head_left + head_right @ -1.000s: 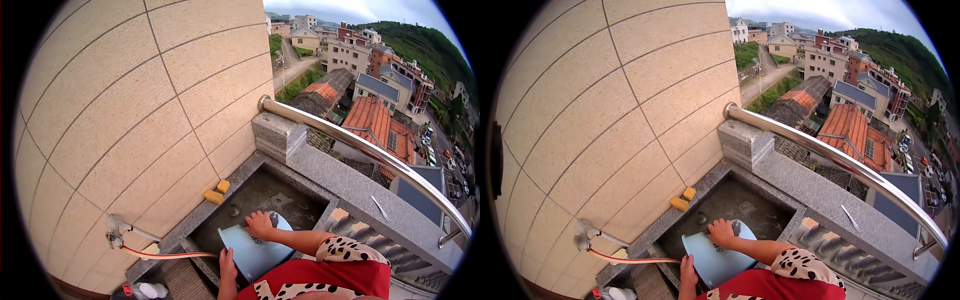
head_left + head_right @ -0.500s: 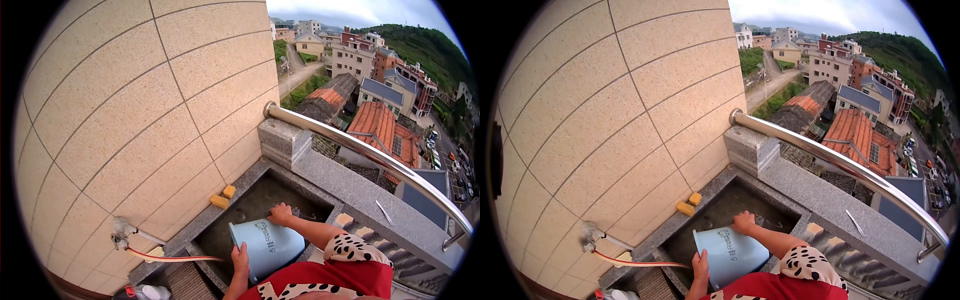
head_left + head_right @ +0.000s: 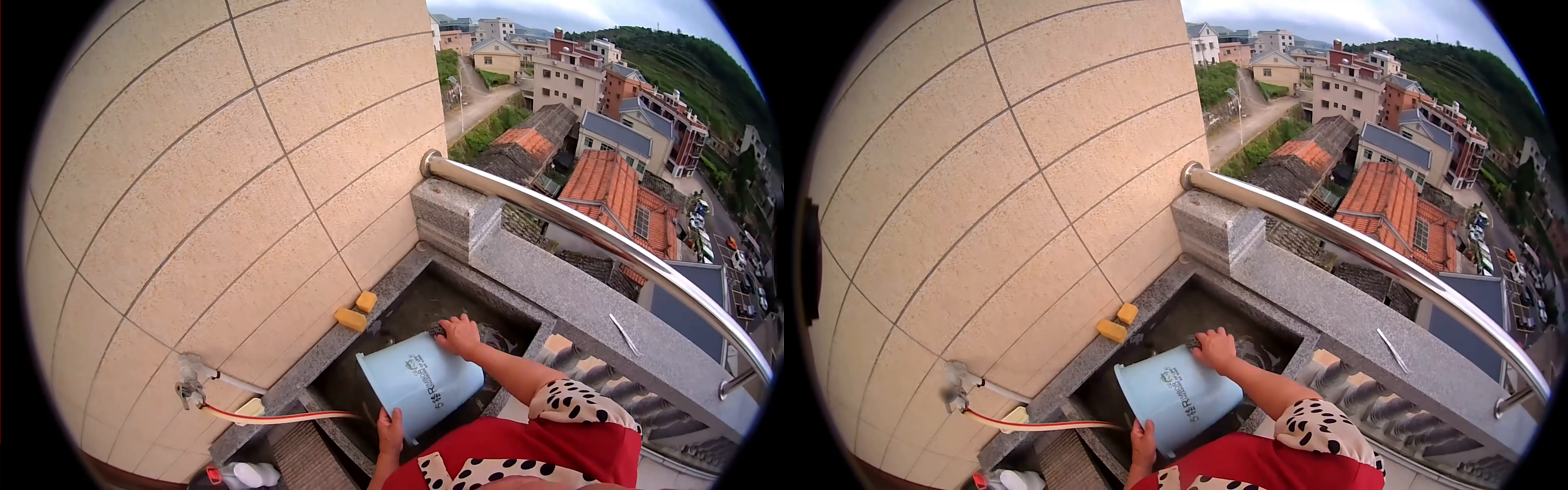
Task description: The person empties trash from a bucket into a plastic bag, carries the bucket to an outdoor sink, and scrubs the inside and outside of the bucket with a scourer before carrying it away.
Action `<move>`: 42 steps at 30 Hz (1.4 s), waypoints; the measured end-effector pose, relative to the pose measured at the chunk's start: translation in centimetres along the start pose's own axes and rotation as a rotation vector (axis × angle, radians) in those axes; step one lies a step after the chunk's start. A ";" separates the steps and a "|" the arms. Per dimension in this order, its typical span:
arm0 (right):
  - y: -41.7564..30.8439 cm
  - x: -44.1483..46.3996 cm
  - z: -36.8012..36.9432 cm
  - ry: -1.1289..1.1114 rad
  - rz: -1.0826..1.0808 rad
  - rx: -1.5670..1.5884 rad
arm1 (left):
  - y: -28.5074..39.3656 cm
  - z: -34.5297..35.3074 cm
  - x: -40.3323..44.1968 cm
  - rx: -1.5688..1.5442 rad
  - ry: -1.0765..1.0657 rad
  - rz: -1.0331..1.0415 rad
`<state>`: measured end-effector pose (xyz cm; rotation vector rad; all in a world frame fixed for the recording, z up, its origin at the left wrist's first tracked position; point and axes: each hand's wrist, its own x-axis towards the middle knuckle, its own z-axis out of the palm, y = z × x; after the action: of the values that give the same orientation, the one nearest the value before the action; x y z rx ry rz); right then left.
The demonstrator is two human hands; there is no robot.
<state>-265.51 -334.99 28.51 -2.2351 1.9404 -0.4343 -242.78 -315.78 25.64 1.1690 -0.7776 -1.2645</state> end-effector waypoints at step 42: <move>7.5 -1.1 7.0 -0.224 0.474 0.462 | 1.2 -0.6 -0.5 0.092 0.027 -0.090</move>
<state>-270.56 -335.59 19.53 -1.4262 1.9219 -0.4766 -241.98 -315.31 26.66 1.3054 -0.7773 -1.2954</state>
